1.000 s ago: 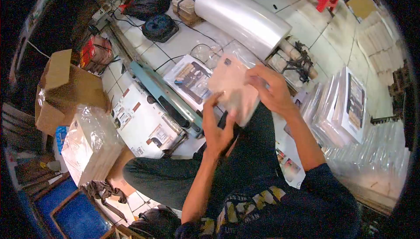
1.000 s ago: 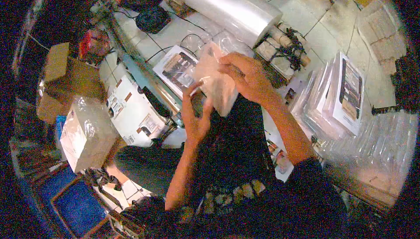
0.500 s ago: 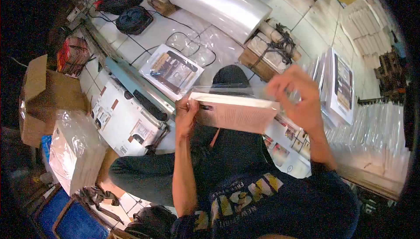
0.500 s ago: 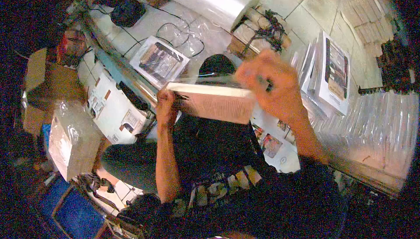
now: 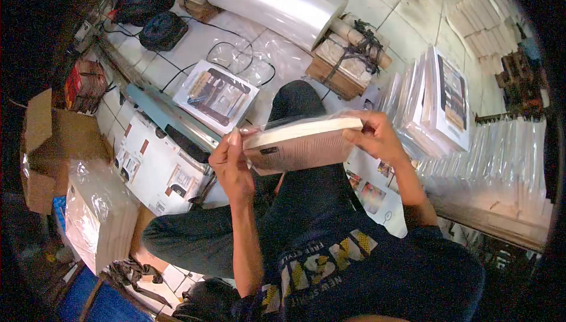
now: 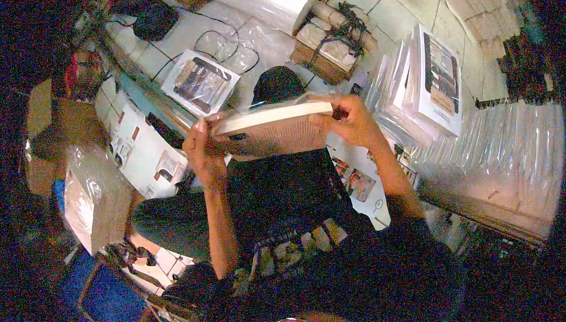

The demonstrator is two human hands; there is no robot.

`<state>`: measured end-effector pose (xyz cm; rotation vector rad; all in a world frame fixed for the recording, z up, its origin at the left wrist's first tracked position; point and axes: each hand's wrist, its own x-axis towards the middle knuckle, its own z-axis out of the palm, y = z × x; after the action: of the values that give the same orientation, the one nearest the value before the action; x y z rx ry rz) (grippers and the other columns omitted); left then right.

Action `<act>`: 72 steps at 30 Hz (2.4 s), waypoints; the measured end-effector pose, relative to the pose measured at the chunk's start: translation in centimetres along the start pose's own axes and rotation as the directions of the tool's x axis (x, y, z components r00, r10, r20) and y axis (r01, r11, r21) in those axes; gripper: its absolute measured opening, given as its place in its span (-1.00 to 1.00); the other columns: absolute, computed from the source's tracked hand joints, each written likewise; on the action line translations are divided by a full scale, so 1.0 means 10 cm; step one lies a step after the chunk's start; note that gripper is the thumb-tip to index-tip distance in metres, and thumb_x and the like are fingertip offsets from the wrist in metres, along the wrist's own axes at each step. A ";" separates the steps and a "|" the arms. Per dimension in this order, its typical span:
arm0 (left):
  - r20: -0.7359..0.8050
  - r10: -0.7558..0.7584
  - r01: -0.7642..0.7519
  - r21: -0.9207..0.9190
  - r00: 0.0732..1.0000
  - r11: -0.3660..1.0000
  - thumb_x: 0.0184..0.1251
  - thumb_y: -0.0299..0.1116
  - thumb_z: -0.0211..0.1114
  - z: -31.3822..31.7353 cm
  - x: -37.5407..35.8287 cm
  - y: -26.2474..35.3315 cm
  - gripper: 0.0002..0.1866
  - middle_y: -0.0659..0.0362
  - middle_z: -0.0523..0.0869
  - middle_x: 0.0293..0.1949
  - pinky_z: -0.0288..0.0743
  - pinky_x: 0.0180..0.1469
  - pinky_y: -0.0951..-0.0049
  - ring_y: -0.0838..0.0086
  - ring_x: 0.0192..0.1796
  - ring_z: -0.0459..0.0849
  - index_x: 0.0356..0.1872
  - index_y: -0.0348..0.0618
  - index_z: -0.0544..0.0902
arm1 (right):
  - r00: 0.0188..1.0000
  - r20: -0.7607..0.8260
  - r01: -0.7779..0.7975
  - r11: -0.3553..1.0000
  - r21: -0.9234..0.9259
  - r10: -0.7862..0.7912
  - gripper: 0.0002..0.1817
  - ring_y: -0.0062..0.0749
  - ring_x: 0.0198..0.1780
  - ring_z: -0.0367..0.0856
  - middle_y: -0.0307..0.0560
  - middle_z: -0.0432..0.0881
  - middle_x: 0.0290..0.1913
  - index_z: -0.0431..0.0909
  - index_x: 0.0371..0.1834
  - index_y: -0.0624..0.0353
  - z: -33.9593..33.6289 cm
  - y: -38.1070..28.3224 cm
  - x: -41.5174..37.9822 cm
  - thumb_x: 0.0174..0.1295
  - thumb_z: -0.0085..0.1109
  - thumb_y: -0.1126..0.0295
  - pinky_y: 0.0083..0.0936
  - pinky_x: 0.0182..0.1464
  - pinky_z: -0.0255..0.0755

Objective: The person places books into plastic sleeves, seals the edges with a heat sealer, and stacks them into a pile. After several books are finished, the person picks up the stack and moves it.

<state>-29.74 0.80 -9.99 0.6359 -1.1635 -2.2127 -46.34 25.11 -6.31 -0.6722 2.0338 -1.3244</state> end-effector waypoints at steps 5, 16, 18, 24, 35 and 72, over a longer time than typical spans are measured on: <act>-0.011 0.095 -0.095 -0.035 0.995 0.995 0.47 -0.11 0.09 0.16 0.04 0.08 -0.63 0.00 0.70 -0.18 0.46 0.00 0.39 0.39 -0.13 0.64 -0.08 -0.27 0.55 | 0.991 0.060 0.126 0.991 -0.055 -0.122 -0.59 -0.59 -0.11 0.61 -0.17 0.73 -0.10 0.63 0.07 0.19 -0.03 -0.08 0.01 0.18 0.36 0.28 -0.57 -0.03 0.50; 0.067 0.281 -0.237 0.737 0.957 0.633 0.49 -0.24 0.03 0.21 -0.53 0.20 -0.65 0.07 0.68 -0.32 0.50 -0.21 0.45 0.38 -0.27 0.66 -0.16 -0.38 0.62 | 0.959 -0.228 -0.028 0.856 0.517 0.169 -0.68 -0.50 -0.10 0.64 -0.18 0.70 -0.11 0.63 -0.02 0.30 -0.03 0.20 -0.09 0.18 0.32 0.39 -0.45 -0.04 0.54; 0.061 -0.172 0.103 0.595 0.983 0.797 0.48 -0.16 0.09 0.16 -0.66 -0.15 -0.59 0.09 0.69 -0.44 0.55 -0.34 0.44 0.42 -0.45 0.66 -0.32 -0.40 0.65 | 0.915 -0.290 -0.056 0.799 0.599 0.281 -0.69 -0.41 -0.08 0.65 -0.18 0.68 -0.09 0.61 -0.03 0.26 0.06 0.28 -0.17 0.19 0.31 0.39 -0.35 -0.04 0.56; -0.167 -0.302 0.267 -0.203 0.939 0.942 0.43 -0.18 0.22 0.39 -0.82 -0.62 -0.52 0.02 0.67 -0.05 0.50 0.06 0.42 0.43 -0.03 0.64 0.16 -0.38 0.43 | 0.943 -0.088 -0.104 0.536 0.838 0.321 -0.66 -0.33 -0.01 0.63 -0.08 0.66 -0.01 0.56 0.04 0.26 0.49 0.56 -0.44 0.22 0.24 0.38 -0.25 0.08 0.52; -0.484 -0.052 0.199 0.258 0.874 0.945 0.34 -0.25 0.31 -0.56 -0.67 0.08 -0.63 0.11 0.70 -0.17 0.51 -0.10 0.48 0.54 -0.17 0.62 -0.02 -0.39 0.61 | 0.944 0.194 -0.309 0.922 0.233 0.267 -0.70 -0.69 -0.36 0.55 -0.26 0.69 -0.34 0.69 -0.19 0.31 1.22 0.18 0.27 0.29 0.24 0.24 -0.70 -0.36 0.42; -0.523 -0.071 0.121 0.062 0.850 0.991 0.30 -0.32 0.33 -2.34 0.52 0.53 -0.57 -0.05 0.69 -0.10 0.59 -0.12 0.36 0.33 -0.15 0.70 0.05 -0.46 0.52 | 0.868 0.131 0.465 0.693 -0.550 -0.479 -0.25 0.51 0.34 0.11 0.61 0.20 0.28 0.09 0.35 0.52 2.80 -0.81 1.26 0.39 -0.07 0.02 0.13 0.38 0.01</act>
<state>-17.52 -18.76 -18.29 1.2657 -0.9613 -1.8859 -33.97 -3.83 -10.24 -1.5524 2.3888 -0.9469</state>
